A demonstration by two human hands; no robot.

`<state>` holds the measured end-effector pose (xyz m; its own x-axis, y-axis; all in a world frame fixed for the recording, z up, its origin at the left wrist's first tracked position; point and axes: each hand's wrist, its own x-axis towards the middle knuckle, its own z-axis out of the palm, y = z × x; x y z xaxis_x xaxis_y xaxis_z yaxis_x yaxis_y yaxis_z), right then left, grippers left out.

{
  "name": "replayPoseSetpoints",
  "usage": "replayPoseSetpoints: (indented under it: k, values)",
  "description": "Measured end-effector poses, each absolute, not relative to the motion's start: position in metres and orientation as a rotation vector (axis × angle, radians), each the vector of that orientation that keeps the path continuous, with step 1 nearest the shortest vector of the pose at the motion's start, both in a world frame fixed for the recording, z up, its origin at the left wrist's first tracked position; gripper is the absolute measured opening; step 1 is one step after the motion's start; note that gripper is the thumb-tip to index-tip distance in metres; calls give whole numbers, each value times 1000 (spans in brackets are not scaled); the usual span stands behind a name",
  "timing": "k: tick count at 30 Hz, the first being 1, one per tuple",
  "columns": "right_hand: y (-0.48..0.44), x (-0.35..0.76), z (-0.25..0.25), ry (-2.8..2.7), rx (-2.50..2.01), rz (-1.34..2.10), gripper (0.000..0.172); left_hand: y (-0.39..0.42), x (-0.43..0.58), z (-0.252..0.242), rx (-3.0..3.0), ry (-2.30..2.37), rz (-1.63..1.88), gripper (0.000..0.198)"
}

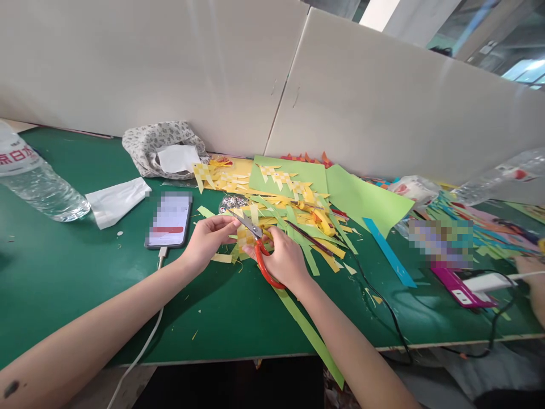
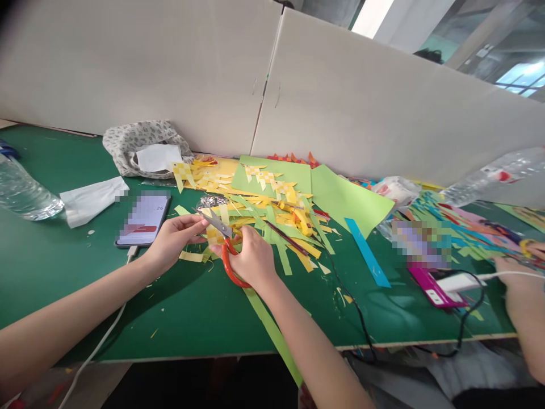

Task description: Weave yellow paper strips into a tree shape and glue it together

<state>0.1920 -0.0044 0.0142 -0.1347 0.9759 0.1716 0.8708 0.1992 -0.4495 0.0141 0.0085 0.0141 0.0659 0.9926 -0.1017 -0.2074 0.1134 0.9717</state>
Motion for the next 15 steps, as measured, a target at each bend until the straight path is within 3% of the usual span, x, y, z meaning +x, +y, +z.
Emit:
replayPoseSetpoints:
  k: [15]
  values:
    - [-3, 196, 18, -2061, -1660, 324, 41, 9, 13, 12, 1044, 1059, 1182, 33]
